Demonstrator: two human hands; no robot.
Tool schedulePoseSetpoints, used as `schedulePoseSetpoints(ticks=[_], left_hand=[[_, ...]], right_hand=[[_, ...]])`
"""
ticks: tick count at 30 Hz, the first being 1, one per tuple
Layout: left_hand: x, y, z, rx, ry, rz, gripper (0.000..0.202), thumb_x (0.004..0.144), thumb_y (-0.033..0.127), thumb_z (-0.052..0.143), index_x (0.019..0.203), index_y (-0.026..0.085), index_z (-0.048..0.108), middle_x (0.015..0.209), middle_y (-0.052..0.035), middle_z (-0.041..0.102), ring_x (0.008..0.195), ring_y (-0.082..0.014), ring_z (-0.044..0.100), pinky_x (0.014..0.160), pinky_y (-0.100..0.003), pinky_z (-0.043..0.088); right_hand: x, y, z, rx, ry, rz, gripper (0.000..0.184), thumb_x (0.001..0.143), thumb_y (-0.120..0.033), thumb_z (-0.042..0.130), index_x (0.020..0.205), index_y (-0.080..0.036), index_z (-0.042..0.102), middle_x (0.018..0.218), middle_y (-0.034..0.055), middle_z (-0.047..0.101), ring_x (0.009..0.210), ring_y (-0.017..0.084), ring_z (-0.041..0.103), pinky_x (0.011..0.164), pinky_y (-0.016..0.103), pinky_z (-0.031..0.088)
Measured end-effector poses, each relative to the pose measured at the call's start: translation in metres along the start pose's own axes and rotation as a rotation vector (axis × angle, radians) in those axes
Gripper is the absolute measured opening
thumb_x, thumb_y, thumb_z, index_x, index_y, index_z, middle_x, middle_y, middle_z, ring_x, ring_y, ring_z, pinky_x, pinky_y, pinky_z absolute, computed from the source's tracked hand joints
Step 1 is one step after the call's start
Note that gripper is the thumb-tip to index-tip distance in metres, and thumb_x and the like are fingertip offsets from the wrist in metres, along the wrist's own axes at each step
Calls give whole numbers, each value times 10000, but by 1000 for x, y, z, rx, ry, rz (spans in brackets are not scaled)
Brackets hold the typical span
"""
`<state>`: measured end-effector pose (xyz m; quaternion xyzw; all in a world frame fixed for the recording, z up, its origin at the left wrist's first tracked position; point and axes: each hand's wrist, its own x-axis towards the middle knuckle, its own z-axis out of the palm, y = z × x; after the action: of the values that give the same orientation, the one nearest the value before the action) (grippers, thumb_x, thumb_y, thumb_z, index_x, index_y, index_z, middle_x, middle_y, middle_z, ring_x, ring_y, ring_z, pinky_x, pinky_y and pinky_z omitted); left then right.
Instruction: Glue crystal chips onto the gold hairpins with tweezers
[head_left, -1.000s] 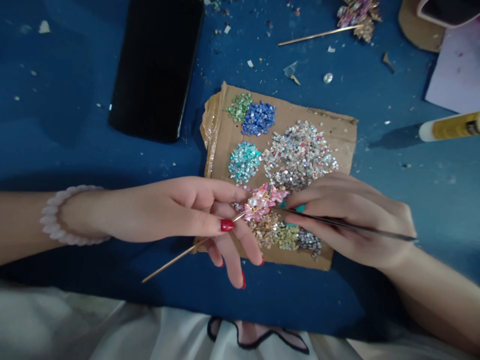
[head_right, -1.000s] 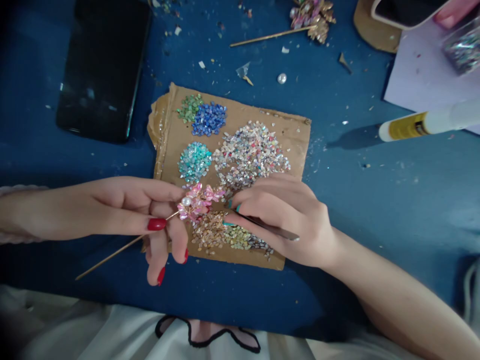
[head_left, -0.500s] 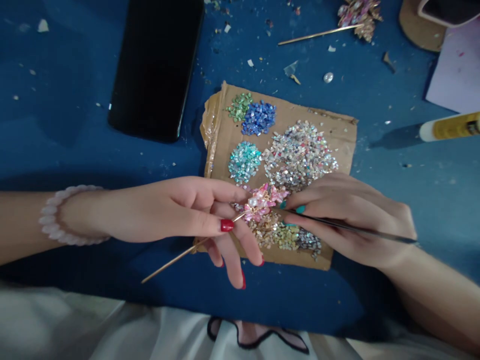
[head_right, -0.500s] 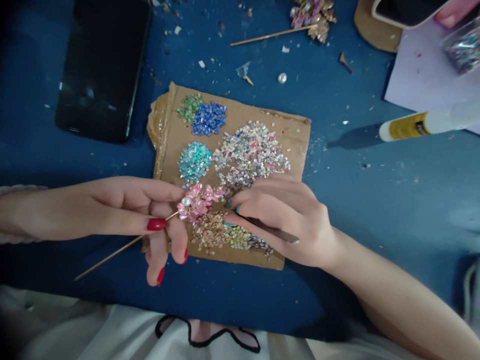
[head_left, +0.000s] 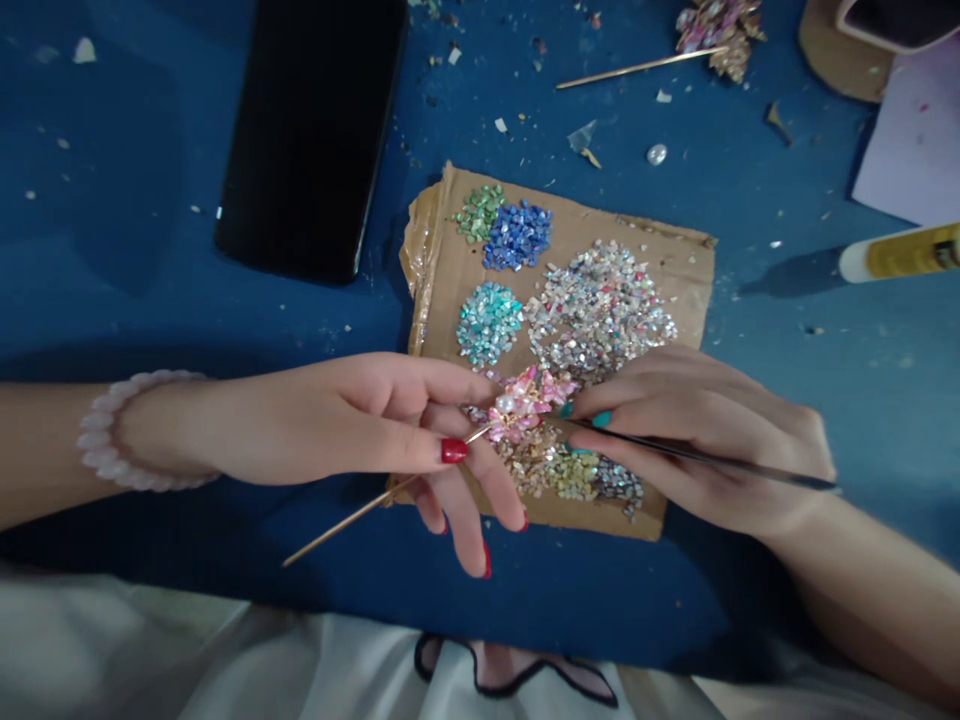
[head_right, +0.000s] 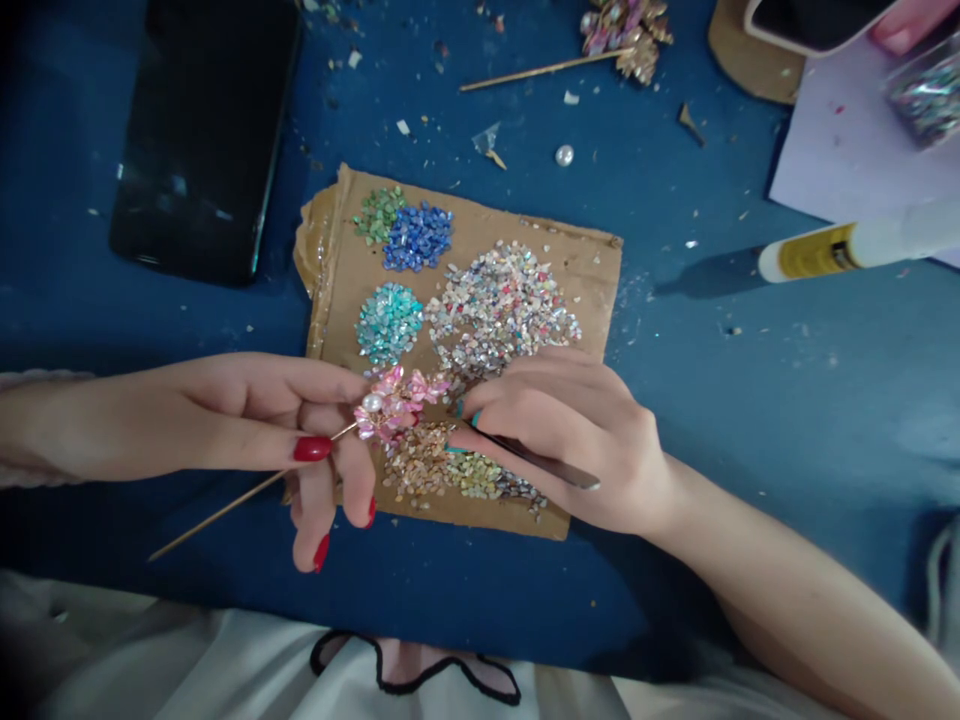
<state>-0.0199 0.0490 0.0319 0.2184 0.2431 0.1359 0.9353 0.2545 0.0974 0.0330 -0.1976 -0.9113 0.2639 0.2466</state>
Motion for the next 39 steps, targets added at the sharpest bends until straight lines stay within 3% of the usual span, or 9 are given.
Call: schedulePoseSetpoints(ticks=[20,39], left_hand=[[-1,0,-1,15,-16,5,259,1056,135,472,1128,204,711,1125,-16,763,901,-88,783,825,-135,566],[-1,-1,-1,28,10,3,266,1042,125,478,1112,207,721,1119,-27,777,892,-119,794,798,-154,575]], right_hand=[[-2,2,1,50,-9,-14,175,848,-102,785,874,-148,618,842,84,776,769,170,747,689,322,587],[-1,1,0,47,-10,1,160,873,-115,763,872,-161,610,837,67,777,774,160,747,703,318,591]])
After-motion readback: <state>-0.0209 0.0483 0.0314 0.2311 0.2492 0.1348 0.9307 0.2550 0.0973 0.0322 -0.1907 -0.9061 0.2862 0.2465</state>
